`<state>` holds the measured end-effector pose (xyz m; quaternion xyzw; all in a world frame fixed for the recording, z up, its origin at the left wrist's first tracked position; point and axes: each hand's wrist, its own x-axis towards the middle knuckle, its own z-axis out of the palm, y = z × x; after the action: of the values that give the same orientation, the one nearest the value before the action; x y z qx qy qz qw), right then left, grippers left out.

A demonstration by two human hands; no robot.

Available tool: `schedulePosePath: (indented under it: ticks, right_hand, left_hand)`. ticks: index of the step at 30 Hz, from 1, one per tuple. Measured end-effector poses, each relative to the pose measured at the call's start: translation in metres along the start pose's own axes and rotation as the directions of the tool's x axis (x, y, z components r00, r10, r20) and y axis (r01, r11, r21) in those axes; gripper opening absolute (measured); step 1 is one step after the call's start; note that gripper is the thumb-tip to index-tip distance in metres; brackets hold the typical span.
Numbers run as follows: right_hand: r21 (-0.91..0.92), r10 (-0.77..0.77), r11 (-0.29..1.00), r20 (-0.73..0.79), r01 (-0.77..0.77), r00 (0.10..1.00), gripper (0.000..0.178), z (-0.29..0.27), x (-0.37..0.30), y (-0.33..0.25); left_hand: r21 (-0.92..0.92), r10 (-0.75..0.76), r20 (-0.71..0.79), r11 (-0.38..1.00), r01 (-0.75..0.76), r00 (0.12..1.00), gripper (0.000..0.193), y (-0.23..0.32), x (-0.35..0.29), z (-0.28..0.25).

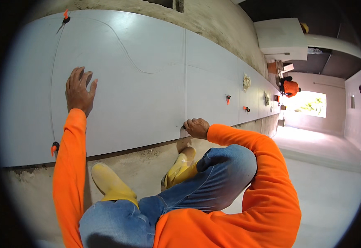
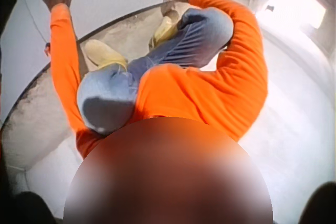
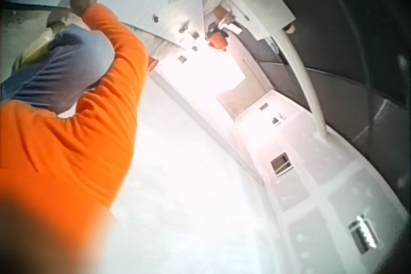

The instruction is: The person installs large white floor tiles by placing them on the ground and securing them with orange tile leveling clips and wedges. They repeatedly insert the clips into the tile edges and tap the wedges to tighten the leveling system, ensuring the tiles remain flush and aligned.

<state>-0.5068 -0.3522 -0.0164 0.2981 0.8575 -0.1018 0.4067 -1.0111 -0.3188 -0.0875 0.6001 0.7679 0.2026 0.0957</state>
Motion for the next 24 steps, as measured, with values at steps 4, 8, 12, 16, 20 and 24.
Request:
schedulePosePath:
  ticks: [4, 8, 12, 16, 20, 24]
  right_hand:
    - [0.158, 0.032, 0.986, 0.085, -0.045, 0.996, 0.022, 0.005, 0.013, -0.004]
    - [0.255, 0.104, 0.958, 0.12, -0.131, 0.987, 0.026, 0.003, 0.009, -0.007]
    - [0.403, 0.172, 0.89, 0.132, -0.211, 0.976, 0.033, 0.002, 0.007, -0.006]
    - [0.389, 0.162, 0.901, 0.109, -0.192, 0.981, 0.037, 0.002, 0.007, -0.007]
    - [0.34, 0.267, 0.868, 0.297, -0.363, 0.917, 0.031, -0.015, 0.017, -0.008]
    - [0.46, 0.364, 0.268, 0.765, -0.846, 0.531, 0.032, -0.036, 0.034, 0.006]
  left_hand:
    - [0.019, 0.004, 0.028, 1.0, -0.005, 1.0, 0.032, -0.002, 0.0, -0.002]
    - [-0.012, 0.008, 0.037, 1.0, -0.008, 0.999, 0.031, -0.003, 0.001, -0.002]
    - [-0.006, 0.028, 0.034, 1.0, -0.028, 0.999, 0.031, -0.004, 0.002, -0.001]
    - [-0.012, 0.041, 0.035, 0.999, -0.04, 0.999, 0.032, -0.007, 0.001, 0.0]
    - [0.01, 0.056, 0.0, 0.998, -0.056, 0.998, 0.032, -0.007, -0.001, 0.002]
    - [0.032, 0.052, 0.024, 0.998, -0.053, 0.998, 0.033, -0.007, 0.002, 0.003]
